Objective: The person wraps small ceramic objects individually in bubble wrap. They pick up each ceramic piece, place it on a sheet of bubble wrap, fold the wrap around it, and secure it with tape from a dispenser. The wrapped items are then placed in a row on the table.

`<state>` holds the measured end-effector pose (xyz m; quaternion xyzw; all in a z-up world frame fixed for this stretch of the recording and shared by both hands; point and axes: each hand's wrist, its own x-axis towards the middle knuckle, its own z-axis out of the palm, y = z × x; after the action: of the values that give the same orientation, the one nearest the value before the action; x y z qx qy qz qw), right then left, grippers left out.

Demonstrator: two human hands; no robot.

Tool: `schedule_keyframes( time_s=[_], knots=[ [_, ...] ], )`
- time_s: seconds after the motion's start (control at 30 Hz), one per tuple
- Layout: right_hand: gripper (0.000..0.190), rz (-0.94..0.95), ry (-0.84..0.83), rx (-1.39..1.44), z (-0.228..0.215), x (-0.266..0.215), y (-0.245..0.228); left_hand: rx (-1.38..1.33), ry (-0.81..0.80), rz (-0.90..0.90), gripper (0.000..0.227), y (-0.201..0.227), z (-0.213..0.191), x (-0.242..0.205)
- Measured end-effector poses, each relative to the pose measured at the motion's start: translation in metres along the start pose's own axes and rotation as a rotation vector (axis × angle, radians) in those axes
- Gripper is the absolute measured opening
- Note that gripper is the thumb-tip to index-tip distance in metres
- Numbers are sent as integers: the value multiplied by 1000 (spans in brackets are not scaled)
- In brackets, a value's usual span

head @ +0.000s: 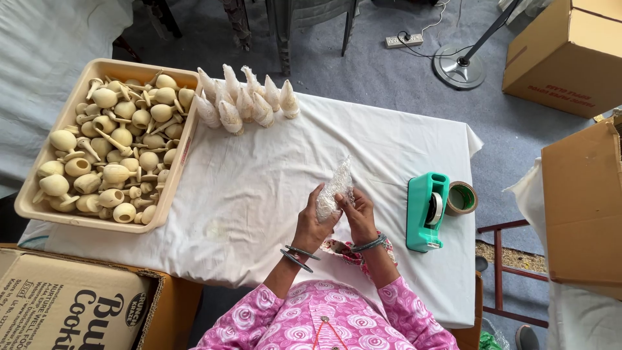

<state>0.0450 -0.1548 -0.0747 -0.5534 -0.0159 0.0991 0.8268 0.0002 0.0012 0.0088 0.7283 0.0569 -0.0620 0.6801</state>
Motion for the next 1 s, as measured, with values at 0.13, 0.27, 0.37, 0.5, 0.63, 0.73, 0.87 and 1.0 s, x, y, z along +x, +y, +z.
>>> schedule_keyframes(
  time_s=[0.13, 0.27, 0.37, 0.5, 0.63, 0.73, 0.87, 1.0],
  knots=[
    [31, 32, 60, -32, 38, -10, -47, -172, -58, 4, 75, -26, 0, 4],
    [45, -264, 305, -418, 41, -22, -51, -354, -92, 122, 70, -30, 4, 4],
    [26, -339, 336, -438, 28, -30, -39, -434, -109, 60, 74, -30, 9, 4],
    [17, -108, 274, -29, 22, -29, -49, -715, -120, 21, 83, -33, 11, 2],
    [16, 59, 261, -8, 9, -25, -48, -798, -139, -69, 85, -29, 8, -2],
    [25, 113, 174, -65, -5, -20, -34, -849, -205, -71, 84, -24, 5, -3],
    [44, 223, 50, 122, 33, -23, -71, -938, -239, -96, 84, -13, 1, -2],
    [48, 262, -143, 226, 24, -28, -46, -996, -230, -181, 80, -21, 0, 2]
  ],
)
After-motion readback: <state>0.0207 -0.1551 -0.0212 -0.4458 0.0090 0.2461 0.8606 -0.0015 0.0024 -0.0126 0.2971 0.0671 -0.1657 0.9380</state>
